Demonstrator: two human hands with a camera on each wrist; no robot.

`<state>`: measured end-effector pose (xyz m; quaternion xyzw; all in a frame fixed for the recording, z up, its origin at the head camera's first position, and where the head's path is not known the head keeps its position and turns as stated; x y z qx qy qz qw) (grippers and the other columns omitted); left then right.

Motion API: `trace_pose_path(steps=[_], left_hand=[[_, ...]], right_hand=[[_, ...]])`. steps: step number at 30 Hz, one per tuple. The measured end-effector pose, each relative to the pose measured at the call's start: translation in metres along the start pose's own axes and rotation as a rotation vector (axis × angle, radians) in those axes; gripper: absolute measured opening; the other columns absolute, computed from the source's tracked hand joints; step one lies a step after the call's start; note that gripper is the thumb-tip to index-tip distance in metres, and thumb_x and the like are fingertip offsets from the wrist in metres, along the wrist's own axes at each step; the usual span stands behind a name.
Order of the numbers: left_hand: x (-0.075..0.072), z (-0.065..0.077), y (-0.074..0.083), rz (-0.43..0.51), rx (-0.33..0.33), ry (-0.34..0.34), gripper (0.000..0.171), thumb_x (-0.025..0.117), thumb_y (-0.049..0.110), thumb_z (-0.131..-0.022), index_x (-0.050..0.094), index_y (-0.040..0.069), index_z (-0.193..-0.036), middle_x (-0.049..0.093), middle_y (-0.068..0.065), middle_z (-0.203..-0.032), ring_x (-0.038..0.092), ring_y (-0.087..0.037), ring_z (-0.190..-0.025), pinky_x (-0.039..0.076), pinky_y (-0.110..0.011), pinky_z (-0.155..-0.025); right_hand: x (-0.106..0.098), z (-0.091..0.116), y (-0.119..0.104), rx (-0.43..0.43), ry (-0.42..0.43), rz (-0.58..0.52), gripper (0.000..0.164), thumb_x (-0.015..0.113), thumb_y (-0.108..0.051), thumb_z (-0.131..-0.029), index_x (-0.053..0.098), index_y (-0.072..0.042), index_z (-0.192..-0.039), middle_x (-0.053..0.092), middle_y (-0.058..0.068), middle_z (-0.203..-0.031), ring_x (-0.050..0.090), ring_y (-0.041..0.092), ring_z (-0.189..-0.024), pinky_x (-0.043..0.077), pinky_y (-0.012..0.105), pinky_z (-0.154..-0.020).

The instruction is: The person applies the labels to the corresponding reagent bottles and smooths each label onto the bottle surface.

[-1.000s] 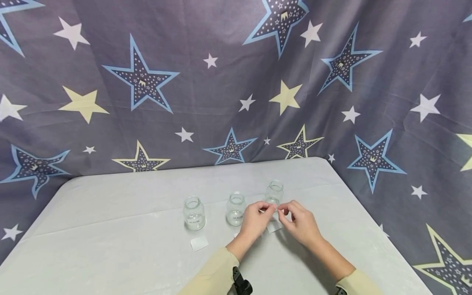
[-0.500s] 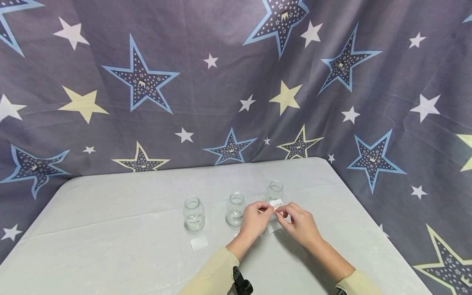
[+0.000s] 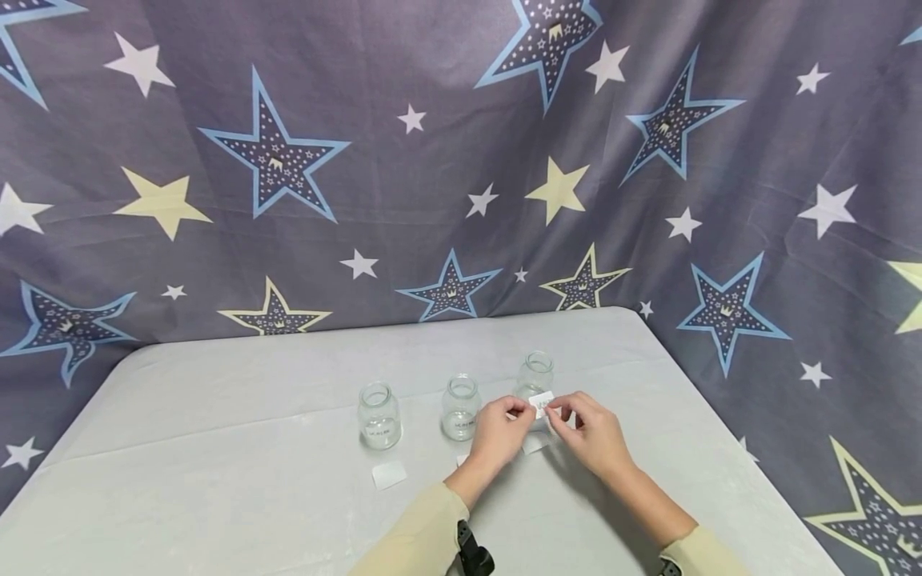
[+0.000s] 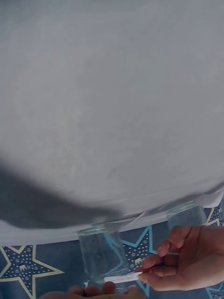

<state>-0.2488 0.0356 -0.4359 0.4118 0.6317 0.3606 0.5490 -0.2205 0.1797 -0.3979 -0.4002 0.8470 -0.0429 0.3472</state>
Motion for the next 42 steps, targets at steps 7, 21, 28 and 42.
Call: trace_pose_path(steps=[7,21,28,42], left_hand=[[0.002,0.002,0.000,0.003,0.024,-0.027,0.011,0.063,0.021,-0.083,0.070,0.012,-0.080,0.064,0.002,-0.075,0.051,-0.001,-0.064,0.042,-0.018,-0.060],[0.006,0.002,-0.001,-0.038,0.039,-0.073,0.009,0.066,0.023,-0.082,0.066,0.015,-0.081,0.062,0.005,-0.075,0.047,0.000,-0.062,0.040,-0.016,-0.059],[0.009,-0.001,-0.002,-0.074,0.052,-0.053,0.007,0.067,0.020,-0.082,0.065,0.014,-0.082,0.061,0.006,-0.073,0.046,0.000,-0.062,0.038,-0.016,-0.058],[0.011,-0.006,-0.003,-0.165,0.026,-0.020,0.005,0.066,0.018,-0.083,0.064,0.013,-0.084,0.060,0.006,-0.071,0.047,-0.002,-0.061,0.038,-0.017,-0.056]], right_hand=[[0.007,0.006,0.041,0.444,-0.156,-0.072,0.008,0.068,-0.015,-0.085,0.070,-0.008,-0.088,0.063,0.001,-0.078,0.048,0.002,-0.067,0.041,0.018,-0.061],[0.016,0.012,0.057,0.607,-0.233,-0.220,0.011,0.071,-0.015,-0.082,0.070,-0.005,-0.086,0.069,0.006,-0.080,0.049,0.002,-0.063,0.042,0.018,-0.060],[0.020,0.012,0.063,0.645,-0.222,-0.300,0.012,0.069,-0.013,-0.084,0.069,-0.002,-0.087,0.068,0.010,-0.080,0.052,0.001,-0.066,0.044,0.018,-0.061],[0.027,0.016,0.072,0.665,-0.207,-0.353,0.016,0.070,-0.015,-0.083,0.069,-0.001,-0.088,0.064,0.005,-0.070,0.050,0.001,-0.059,0.042,0.017,-0.054]])
Point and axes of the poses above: each hand's wrist, its own z-axis away from the middle knuckle, its own x-axis out of the palm, y = z × x, the point moved 7 cm from there along -z, towards the middle knuckle
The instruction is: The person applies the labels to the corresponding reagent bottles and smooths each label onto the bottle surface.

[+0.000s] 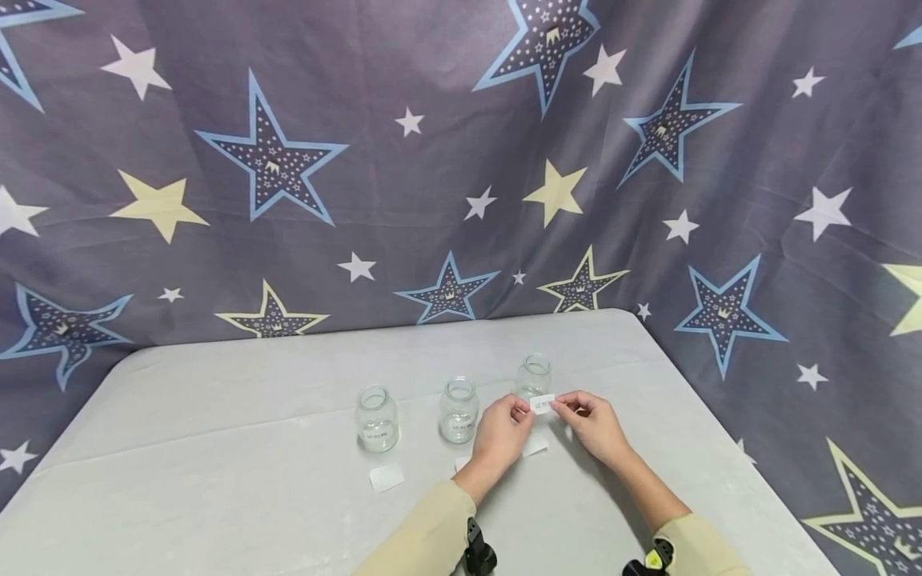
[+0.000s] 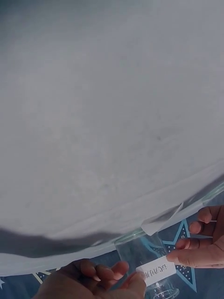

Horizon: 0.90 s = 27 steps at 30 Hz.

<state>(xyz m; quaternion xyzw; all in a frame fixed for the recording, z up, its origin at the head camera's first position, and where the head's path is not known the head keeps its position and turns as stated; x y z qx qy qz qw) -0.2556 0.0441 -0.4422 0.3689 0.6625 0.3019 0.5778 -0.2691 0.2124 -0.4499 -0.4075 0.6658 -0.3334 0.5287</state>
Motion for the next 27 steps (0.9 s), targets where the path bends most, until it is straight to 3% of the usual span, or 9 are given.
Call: trace_pose_path(steps=[6,27], left_hand=[[0.0011,-0.0027,-0.0018,-0.025,0.012,0.036,0.005,0.066,0.019,-0.083,0.063,0.014,-0.082,0.060,0.006,-0.070,0.048,-0.002,-0.061,0.038,-0.017,-0.056],[-0.0018,-0.0050,0.0024,-0.117,0.025,0.085,0.006,0.066,0.021,-0.083,0.064,0.014,-0.083,0.060,0.005,-0.072,0.053,-0.006,-0.063,0.043,-0.020,-0.058]], right_hand=[[0.0027,-0.0028,0.0017,-0.010,0.004,-0.028,0.018,0.070,-0.018,-0.084,0.069,-0.001,-0.089,0.064,0.013,-0.070,0.049,0.001,-0.057,0.041,0.017,-0.052],[0.0064,-0.0074,0.0056,-0.002,0.029,-0.030,0.012,0.069,-0.013,-0.084,0.069,-0.001,-0.085,0.062,0.008,-0.066,0.047,0.002,-0.056,0.039,0.018,-0.050]])
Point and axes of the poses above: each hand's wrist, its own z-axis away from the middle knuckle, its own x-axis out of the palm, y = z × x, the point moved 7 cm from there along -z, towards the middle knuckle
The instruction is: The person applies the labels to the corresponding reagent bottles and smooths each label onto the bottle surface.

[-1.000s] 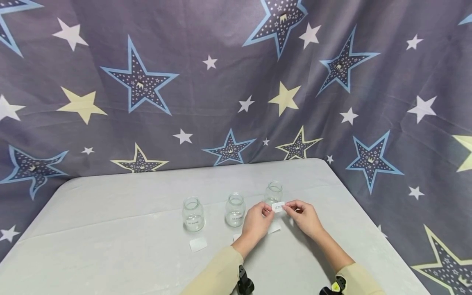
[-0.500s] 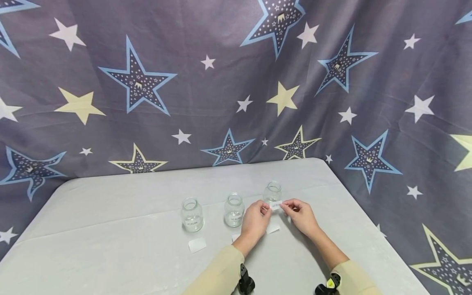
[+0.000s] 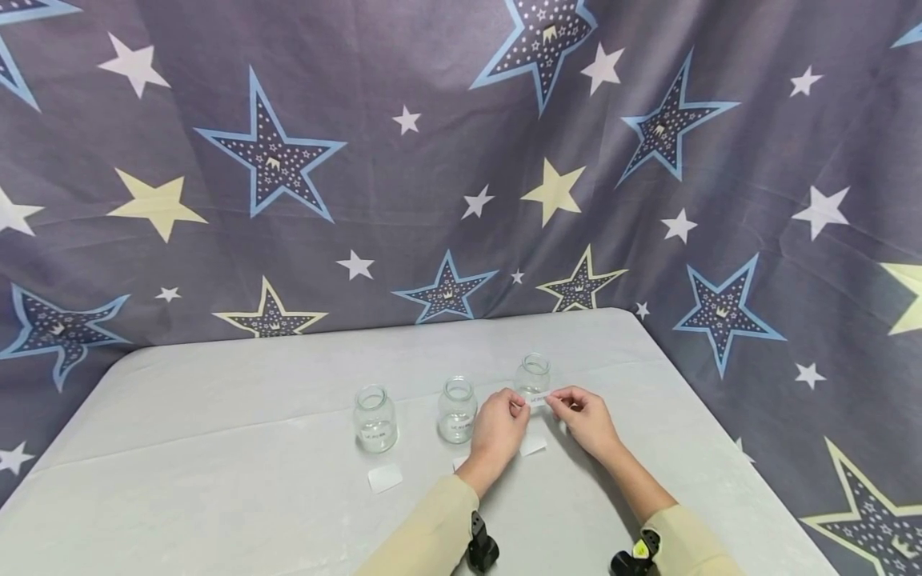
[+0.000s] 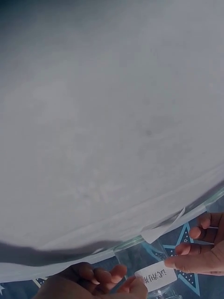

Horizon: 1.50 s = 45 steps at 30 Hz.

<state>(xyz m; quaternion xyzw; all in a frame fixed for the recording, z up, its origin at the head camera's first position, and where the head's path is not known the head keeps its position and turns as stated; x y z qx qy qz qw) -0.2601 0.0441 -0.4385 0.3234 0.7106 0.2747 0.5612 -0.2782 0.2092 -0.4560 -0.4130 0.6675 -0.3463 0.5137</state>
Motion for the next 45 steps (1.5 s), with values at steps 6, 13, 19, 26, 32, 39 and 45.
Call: trace_pose_path(steps=[6,13,19,26,32,39,45], left_hand=[[0.001,-0.001,0.000,-0.019,-0.008,0.006,0.007,0.065,0.021,-0.083,0.064,0.014,-0.082,0.062,0.005,-0.072,0.055,-0.007,-0.064,0.044,-0.021,-0.059],[0.000,-0.002,0.000,-0.020,-0.021,-0.001,0.006,0.064,0.021,-0.082,0.064,0.015,-0.081,0.063,0.006,-0.072,0.056,-0.007,-0.065,0.045,-0.022,-0.060],[0.001,-0.003,0.000,-0.029,-0.032,-0.009,0.006,0.063,0.021,-0.082,0.064,0.016,-0.080,0.063,0.006,-0.072,0.056,-0.007,-0.064,0.044,-0.022,-0.059],[0.001,-0.005,-0.001,-0.048,-0.036,0.000,0.006,0.062,0.023,-0.081,0.064,0.017,-0.079,0.063,0.006,-0.072,0.056,-0.008,-0.065,0.044,-0.023,-0.059],[0.001,-0.006,-0.001,-0.046,-0.044,0.004,0.007,0.062,0.023,-0.081,0.064,0.016,-0.080,0.063,0.005,-0.073,0.057,-0.009,-0.065,0.044,-0.024,-0.059],[0.001,-0.006,0.002,-0.071,-0.041,0.004,0.008,0.061,0.022,-0.082,0.063,0.015,-0.080,0.062,0.004,-0.072,0.057,-0.011,-0.063,0.044,-0.025,-0.057],[0.001,-0.006,0.005,-0.124,-0.023,0.011,0.009,0.060,0.022,-0.084,0.061,0.014,-0.080,0.059,0.001,-0.071,0.058,-0.016,-0.062,0.045,-0.029,-0.056]], right_hand=[[0.001,-0.002,0.002,0.016,0.004,-0.016,0.014,0.069,-0.013,-0.084,0.068,0.001,-0.086,0.063,0.009,-0.066,0.049,0.002,-0.056,0.039,0.017,-0.051],[0.001,0.003,-0.013,0.035,0.001,0.004,0.012,0.068,-0.009,-0.084,0.067,0.003,-0.086,0.063,0.013,-0.067,0.049,0.004,-0.058,0.039,0.017,-0.052],[0.001,-0.001,0.001,0.027,0.016,0.031,0.013,0.069,-0.013,-0.084,0.068,-0.001,-0.085,0.063,0.006,-0.067,0.050,0.003,-0.060,0.041,0.018,-0.054],[0.001,0.000,0.001,0.027,0.031,0.031,0.013,0.070,-0.013,-0.083,0.068,0.000,-0.084,0.064,0.005,-0.067,0.050,0.003,-0.060,0.041,0.017,-0.055],[0.001,-0.001,0.000,0.020,0.040,0.032,0.012,0.070,-0.012,-0.082,0.069,0.000,-0.084,0.064,0.002,-0.068,0.051,0.003,-0.061,0.042,0.017,-0.055],[0.001,-0.001,0.001,0.036,0.042,0.011,0.011,0.071,-0.012,-0.082,0.069,-0.001,-0.083,0.065,0.005,-0.071,0.051,0.004,-0.062,0.042,0.017,-0.055],[-0.002,-0.001,0.003,0.045,0.060,0.031,0.014,0.072,-0.013,-0.081,0.067,0.000,-0.079,0.064,0.005,-0.070,0.050,0.003,-0.061,0.042,0.016,-0.055]])
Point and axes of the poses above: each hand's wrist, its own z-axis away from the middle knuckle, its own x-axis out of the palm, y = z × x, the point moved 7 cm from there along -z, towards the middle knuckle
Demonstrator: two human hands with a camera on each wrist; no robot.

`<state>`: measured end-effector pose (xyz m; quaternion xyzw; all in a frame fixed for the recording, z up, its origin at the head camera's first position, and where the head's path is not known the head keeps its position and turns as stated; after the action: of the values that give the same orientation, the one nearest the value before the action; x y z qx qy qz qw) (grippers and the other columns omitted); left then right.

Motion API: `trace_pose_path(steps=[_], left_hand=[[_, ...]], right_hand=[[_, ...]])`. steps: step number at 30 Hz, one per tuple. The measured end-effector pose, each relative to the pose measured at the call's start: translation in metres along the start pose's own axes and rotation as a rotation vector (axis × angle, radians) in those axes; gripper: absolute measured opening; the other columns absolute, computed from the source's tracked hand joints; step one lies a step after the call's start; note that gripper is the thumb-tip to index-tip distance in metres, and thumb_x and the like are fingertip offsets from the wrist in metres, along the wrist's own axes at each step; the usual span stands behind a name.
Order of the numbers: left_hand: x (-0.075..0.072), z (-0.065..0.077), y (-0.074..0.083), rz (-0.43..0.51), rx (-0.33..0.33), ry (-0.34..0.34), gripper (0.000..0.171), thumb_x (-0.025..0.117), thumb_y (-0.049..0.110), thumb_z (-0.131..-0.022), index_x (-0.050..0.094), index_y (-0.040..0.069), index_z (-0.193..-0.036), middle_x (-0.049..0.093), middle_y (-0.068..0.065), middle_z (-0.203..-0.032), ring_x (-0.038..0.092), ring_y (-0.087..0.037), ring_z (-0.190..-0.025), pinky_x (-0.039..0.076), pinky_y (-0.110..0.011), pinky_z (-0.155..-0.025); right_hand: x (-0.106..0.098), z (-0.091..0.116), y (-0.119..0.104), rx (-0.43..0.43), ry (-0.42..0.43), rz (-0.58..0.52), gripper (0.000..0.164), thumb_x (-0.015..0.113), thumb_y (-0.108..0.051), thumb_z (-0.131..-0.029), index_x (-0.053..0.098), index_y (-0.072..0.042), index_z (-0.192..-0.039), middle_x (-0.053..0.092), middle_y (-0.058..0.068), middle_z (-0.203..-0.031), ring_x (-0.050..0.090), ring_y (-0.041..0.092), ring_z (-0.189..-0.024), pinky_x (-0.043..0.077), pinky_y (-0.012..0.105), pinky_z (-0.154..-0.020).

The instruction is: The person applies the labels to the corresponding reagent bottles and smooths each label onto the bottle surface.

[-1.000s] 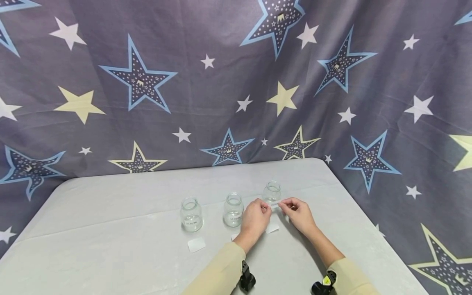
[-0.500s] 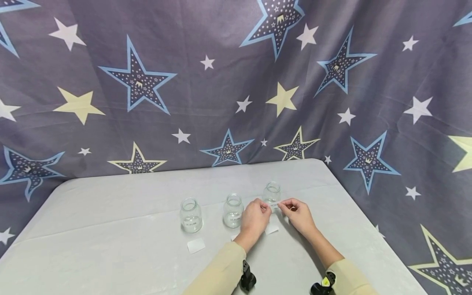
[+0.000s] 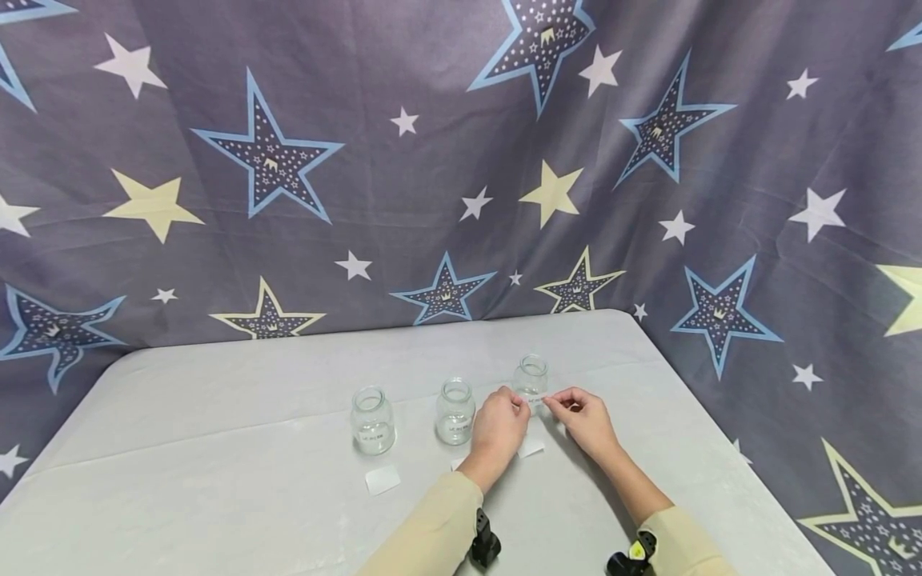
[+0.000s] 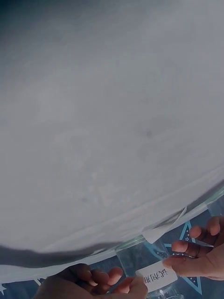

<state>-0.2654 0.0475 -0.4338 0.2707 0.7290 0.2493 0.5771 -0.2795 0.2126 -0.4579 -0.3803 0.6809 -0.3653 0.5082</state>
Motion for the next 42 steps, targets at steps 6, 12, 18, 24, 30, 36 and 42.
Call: trace_pose_path(steps=[6,12,18,24,30,36,42], left_hand=[[0.000,0.001,0.003,-0.042,0.013,0.016,0.011,0.061,0.023,-0.084,0.060,0.013,-0.080,0.061,-0.003,-0.072,0.061,-0.022,-0.064,0.046,-0.033,-0.056],[0.000,0.002,0.003,-0.075,0.005,0.017,0.017,0.064,0.028,-0.085,0.060,0.013,-0.079,0.063,-0.004,-0.072,0.064,-0.024,-0.065,0.047,-0.034,-0.056],[0.002,0.002,-0.002,-0.090,-0.019,-0.013,0.023,0.063,0.033,-0.088,0.063,0.011,-0.083,0.066,-0.005,-0.076,0.065,-0.024,-0.069,0.049,-0.034,-0.059],[0.000,0.003,0.000,-0.106,-0.008,-0.010,0.033,0.060,0.031,-0.090,0.061,-0.001,-0.101,0.068,-0.017,-0.086,0.067,-0.032,-0.077,0.053,-0.040,-0.067],[0.002,0.003,0.000,-0.013,-0.014,-0.049,0.053,0.057,0.028,-0.092,0.044,-0.009,-0.130,0.060,-0.026,-0.114,0.063,-0.037,-0.100,0.051,-0.043,-0.085],[0.007,0.000,0.000,0.128,0.048,-0.075,0.059,0.055,0.023,-0.094,0.032,-0.007,-0.140,0.049,-0.025,-0.134,0.051,-0.037,-0.121,0.041,-0.043,-0.101],[0.010,-0.002,-0.003,0.161,0.083,-0.085,0.056,0.053,0.025,-0.094,0.036,-0.004,-0.139,0.052,-0.018,-0.133,0.053,-0.032,-0.121,0.042,-0.041,-0.101]], right_hand=[[-0.002,-0.001,0.001,-0.008,0.010,0.014,0.013,0.073,-0.014,-0.080,0.068,-0.002,-0.081,0.064,0.005,-0.071,0.051,0.002,-0.061,0.042,0.017,-0.055],[-0.002,-0.001,0.001,0.007,-0.023,-0.051,0.019,0.073,-0.013,-0.080,0.066,-0.001,-0.093,0.061,0.007,-0.074,0.048,0.002,-0.056,0.041,0.018,-0.049],[0.001,-0.001,0.001,0.018,-0.083,-0.104,0.036,0.072,-0.013,-0.081,0.060,0.000,-0.112,0.063,0.014,-0.089,0.054,0.001,-0.062,0.044,0.017,-0.052],[0.006,-0.001,-0.003,-0.031,-0.109,-0.105,0.047,0.073,-0.014,-0.081,0.055,0.000,-0.122,0.064,0.023,-0.108,0.064,0.012,-0.083,0.049,0.017,-0.071],[0.011,-0.002,0.000,-0.014,-0.140,-0.131,0.057,0.072,-0.013,-0.081,0.048,-0.001,-0.131,0.059,0.022,-0.123,0.061,0.034,-0.107,0.049,0.016,-0.080],[0.017,-0.003,0.003,-0.001,-0.171,-0.177,0.064,0.072,-0.011,-0.081,0.043,0.000,-0.136,0.055,0.024,-0.128,0.058,0.036,-0.112,0.049,0.019,-0.088],[0.019,-0.005,0.004,-0.009,-0.160,-0.163,0.061,0.072,-0.013,-0.081,0.046,0.002,-0.134,0.058,0.025,-0.124,0.058,0.036,-0.113,0.049,0.021,-0.088]])
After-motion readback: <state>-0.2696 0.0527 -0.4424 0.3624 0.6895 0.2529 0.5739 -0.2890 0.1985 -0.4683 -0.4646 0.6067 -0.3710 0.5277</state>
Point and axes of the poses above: each hand's wrist, its own z-axis away from the middle knuckle, its own x-axis out of the palm, y = z × x, the point moved 7 cm from there along -z, towards the middle knuckle
